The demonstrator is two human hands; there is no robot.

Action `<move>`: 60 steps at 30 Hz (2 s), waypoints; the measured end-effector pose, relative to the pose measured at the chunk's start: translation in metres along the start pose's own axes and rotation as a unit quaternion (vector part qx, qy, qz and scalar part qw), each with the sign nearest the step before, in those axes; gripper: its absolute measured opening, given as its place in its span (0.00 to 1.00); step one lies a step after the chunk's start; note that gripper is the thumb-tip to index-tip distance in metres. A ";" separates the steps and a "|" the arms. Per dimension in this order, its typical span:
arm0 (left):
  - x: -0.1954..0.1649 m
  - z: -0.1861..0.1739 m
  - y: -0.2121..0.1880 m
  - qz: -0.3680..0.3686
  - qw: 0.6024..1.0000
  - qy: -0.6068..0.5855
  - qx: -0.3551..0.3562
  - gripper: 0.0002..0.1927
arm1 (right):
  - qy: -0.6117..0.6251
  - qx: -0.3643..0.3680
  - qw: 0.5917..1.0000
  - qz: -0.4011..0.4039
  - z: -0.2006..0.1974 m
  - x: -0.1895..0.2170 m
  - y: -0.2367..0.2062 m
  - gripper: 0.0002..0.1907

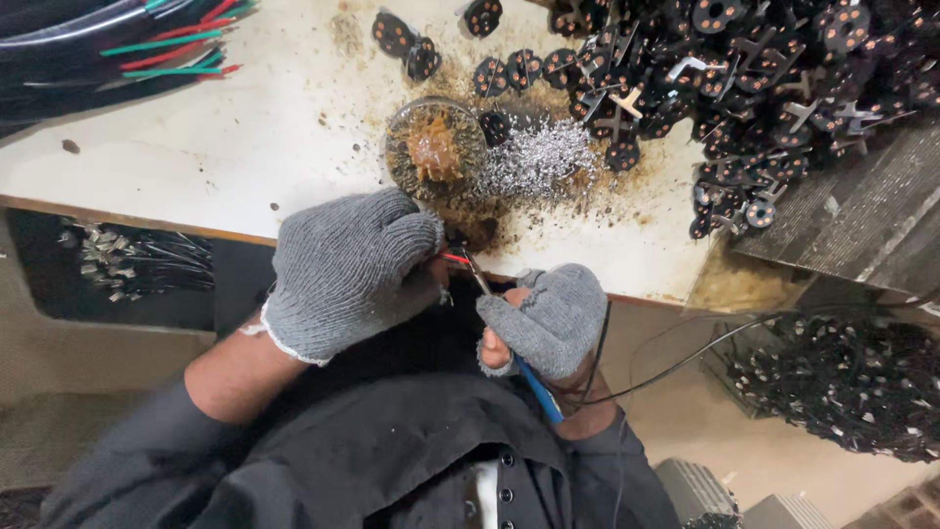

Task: The person solders wires to electrical plug connectors at a workbench. They hold a wire in one hand and a soldering iron in the other, dip wire ends into a flux container, tin the exposed strands with solder, and attach the wires to connector terminals, working through several connectors one at a time.

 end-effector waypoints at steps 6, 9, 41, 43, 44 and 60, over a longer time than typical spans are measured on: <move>0.000 0.000 0.002 0.000 1.000 0.003 -0.002 0.14 | 0.027 -0.071 0.995 0.059 -0.002 -0.003 -0.004 0.07; -0.001 0.000 0.001 0.004 1.000 0.001 -0.007 0.14 | 0.033 -0.104 0.989 0.101 -0.003 -0.001 -0.002 0.09; 0.002 0.000 -0.001 0.001 1.000 -0.002 0.009 0.15 | 0.109 -0.124 0.943 0.289 0.011 0.015 0.038 0.14; 0.002 -0.002 -0.002 0.010 1.000 -0.016 -0.010 0.15 | 0.123 -0.143 0.952 0.240 0.016 0.010 0.036 0.16; 0.001 -0.003 -0.002 0.015 0.999 -0.023 -0.018 0.14 | 0.131 -0.153 0.955 0.216 0.018 0.009 0.035 0.18; 0.001 -0.001 -0.002 0.000 1.000 -0.003 0.001 0.17 | 0.145 -0.252 0.937 0.196 0.031 0.005 0.017 0.26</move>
Point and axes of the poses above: each hand's wrist, its own y-axis towards the middle knuckle, its own z-axis out of the palm, x = y × z, the point moved 3 cm from there along y, towards the middle knuckle, and after that the axes turned 2 degrees about y, right-handed, at the moved point
